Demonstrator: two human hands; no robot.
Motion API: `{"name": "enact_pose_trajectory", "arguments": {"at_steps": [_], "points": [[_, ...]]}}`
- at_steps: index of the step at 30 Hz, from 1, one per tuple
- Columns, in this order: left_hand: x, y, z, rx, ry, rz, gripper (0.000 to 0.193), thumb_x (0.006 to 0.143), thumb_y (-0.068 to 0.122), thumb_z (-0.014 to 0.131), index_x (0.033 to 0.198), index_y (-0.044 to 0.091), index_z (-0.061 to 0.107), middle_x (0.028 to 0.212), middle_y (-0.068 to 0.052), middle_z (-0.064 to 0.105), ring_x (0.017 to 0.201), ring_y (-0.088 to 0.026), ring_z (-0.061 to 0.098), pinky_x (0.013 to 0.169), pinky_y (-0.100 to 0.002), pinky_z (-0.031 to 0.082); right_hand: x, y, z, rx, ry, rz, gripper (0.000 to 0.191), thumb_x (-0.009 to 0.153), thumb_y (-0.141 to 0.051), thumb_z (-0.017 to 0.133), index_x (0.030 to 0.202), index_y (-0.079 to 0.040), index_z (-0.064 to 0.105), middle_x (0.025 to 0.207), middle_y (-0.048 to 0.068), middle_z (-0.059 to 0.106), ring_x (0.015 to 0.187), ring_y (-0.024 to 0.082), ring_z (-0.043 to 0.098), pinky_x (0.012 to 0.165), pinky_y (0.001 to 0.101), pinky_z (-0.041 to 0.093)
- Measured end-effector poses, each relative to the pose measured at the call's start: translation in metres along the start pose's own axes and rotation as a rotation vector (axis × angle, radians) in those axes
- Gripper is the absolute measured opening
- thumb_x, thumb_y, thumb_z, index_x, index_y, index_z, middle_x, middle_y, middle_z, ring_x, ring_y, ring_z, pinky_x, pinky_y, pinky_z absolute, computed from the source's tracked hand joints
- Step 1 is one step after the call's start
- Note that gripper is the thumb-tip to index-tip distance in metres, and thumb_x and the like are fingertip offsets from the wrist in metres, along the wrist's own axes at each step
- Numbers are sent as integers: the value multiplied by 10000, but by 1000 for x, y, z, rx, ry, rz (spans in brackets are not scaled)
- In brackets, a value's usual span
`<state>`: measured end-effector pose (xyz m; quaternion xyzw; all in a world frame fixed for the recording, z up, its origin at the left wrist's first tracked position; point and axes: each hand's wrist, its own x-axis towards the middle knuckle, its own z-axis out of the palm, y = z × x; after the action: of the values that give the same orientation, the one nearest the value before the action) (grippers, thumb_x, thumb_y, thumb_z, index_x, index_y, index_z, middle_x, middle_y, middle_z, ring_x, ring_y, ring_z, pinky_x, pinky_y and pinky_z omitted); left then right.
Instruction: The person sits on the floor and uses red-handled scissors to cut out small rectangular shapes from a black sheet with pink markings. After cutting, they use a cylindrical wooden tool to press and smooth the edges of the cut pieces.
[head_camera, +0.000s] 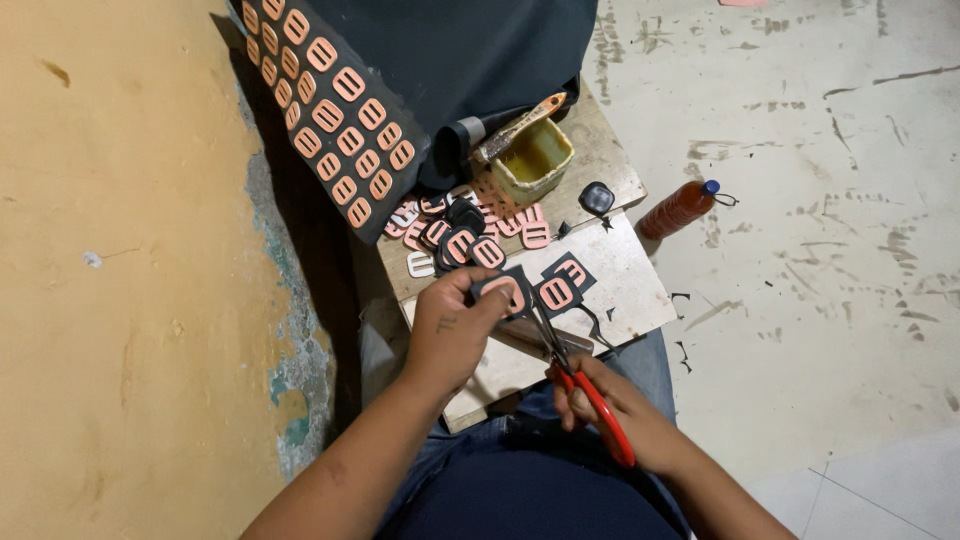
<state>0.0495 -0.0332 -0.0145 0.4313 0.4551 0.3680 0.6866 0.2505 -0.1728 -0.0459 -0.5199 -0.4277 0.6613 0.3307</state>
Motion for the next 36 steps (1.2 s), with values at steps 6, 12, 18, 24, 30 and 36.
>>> {"name": "enact_pose_trajectory", "arguments": {"at_steps": [6, 12, 18, 24, 30, 36], "points": [[-6, -6, 3, 3, -146, -15, 218, 894, 95, 705, 1039, -69, 709, 890, -81, 739, 769, -96, 665, 715, -235, 535, 7, -12, 5, -13, 67, -32, 623, 926, -543, 571, 1255, -14, 561, 901, 52, 635, 779, 151, 620, 697, 290, 501], [-8, -9, 4, 1, -160, -80, 187, 882, 86, 725, 1003, -56, 728, 887, -74, 733, 772, -94, 649, 725, -241, 530, 10, -17, 7, 38, 90, -35, 612, 900, -507, 614, 1298, -46, 547, 826, 45, 579, 732, 139, 574, 667, 284, 498], [-1, -2, -5, -123, -260, -206, 156, 881, 58, 703, 1004, -35, 721, 892, -61, 744, 783, -96, 669, 757, -243, 545, 1, -19, 2, 84, 119, 50, 525, 881, -429, 650, 1187, -4, 609, 752, 21, 549, 624, 121, 532, 557, 280, 482], [9, 5, -17, 15, -361, -249, 181, 863, 52, 736, 1009, -56, 743, 817, -56, 724, 683, -87, 621, 652, -242, 510, -7, -26, -7, 113, 126, 151, 466, 852, -334, 713, 1178, -12, 630, 715, -17, 529, 537, 79, 430, 489, 243, 373], [17, 20, -26, 235, -457, -294, 219, 827, 122, 776, 966, -43, 743, 792, -59, 730, 651, -85, 640, 603, -243, 526, -13, -29, -23, -52, 113, 218, 392, 853, -306, 731, 1057, 22, 666, 693, -33, 576, 523, 63, 451, 442, 228, 347], [3, 22, -19, 316, -552, -261, 363, 774, 141, 819, 1044, -15, 634, 838, -72, 764, 722, -101, 733, 630, -250, 577, -1, -20, -18, 191, 206, 72, 352, 845, -205, 747, 1122, -17, 638, 754, 35, 617, 571, 123, 570, 493, 270, 480]]}}
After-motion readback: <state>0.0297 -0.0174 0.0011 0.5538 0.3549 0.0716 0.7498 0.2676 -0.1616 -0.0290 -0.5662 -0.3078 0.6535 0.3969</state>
